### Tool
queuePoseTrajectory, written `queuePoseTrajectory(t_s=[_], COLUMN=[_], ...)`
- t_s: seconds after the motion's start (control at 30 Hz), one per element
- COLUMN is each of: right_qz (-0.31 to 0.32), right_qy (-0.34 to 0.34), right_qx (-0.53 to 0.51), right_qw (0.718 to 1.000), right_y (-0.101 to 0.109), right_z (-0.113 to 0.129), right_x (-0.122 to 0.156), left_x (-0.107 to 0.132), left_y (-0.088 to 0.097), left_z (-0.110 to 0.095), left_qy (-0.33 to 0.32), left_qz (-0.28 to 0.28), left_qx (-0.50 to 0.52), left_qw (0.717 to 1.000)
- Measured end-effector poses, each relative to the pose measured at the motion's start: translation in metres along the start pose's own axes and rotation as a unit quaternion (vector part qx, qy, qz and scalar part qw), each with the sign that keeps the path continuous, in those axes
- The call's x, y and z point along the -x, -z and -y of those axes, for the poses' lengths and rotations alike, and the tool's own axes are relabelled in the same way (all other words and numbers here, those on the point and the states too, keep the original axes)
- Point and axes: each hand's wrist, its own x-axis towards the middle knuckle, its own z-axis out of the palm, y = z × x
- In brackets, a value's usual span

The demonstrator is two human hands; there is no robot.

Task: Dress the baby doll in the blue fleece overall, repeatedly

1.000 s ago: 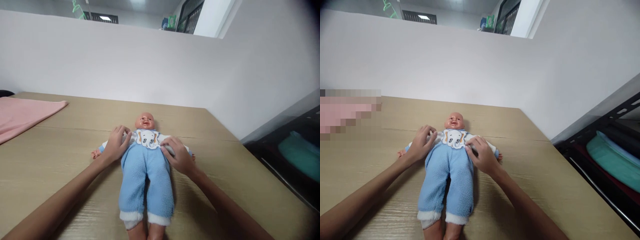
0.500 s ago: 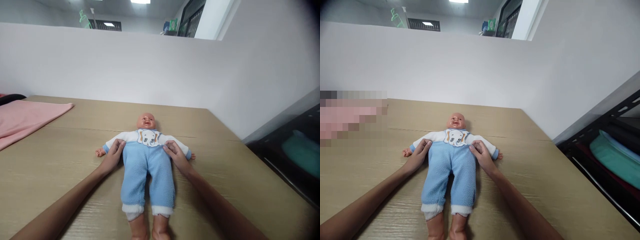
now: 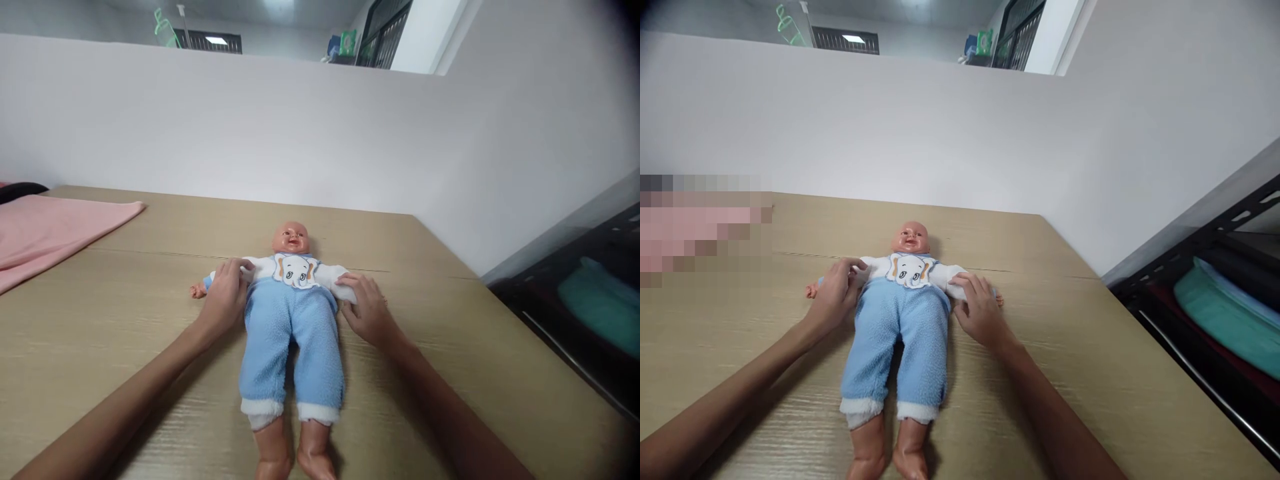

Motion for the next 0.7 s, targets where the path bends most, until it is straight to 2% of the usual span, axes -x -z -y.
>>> queuePoseTrajectory(t_s=[0.07,0.17,0.23,0.3,0.4,0.47,0.53,0.63,0.7], right_qz=[0.023,0.067,0.086,0.078,0.006,-0.055,-0.096,-0.09,-0.086], right_qy=[0.011,-0.03,-0.081,-0.133,-0.186,-0.196,-0.199,-0.207,-0.212], right_qx=[0.036,-0.002,-0.047,-0.106,-0.204,-0.266,-0.349,-0.444,-0.446], right_qw=[0.999,0.997,0.992,0.982,0.961,0.942,0.911,0.867,0.866], right_y=[0.014,0.031,0.038,0.042,0.042,0.037,0.03,0.019,0.011], right_z=[-0.02,-0.054,-0.071,-0.077,-0.06,-0.035,-0.008,0.018,0.019], right_x=[0.002,0.007,0.011,0.013,0.007,-0.001,-0.008,-0.012,-0.009], left_x=[-0.013,-0.032,-0.043,-0.053,-0.067,-0.075,-0.08,-0.081,-0.078], left_y=[0.003,-0.001,-0.013,-0.029,-0.054,-0.067,-0.075,-0.079,-0.077], left_z=[-0.023,-0.063,-0.085,-0.099,-0.109,-0.112,-0.111,-0.104,-0.096], left_qy=[-0.048,-0.128,-0.171,-0.194,-0.204,-0.208,-0.197,-0.151,-0.105], left_qz=[0.003,0.068,0.128,0.177,0.214,0.223,0.223,0.196,0.153], left_qx=[0.022,0.062,0.066,0.051,0.017,-0.008,-0.024,0.029,0.121], left_qw=[0.999,0.987,0.975,0.964,0.955,0.952,0.955,0.969,0.975])
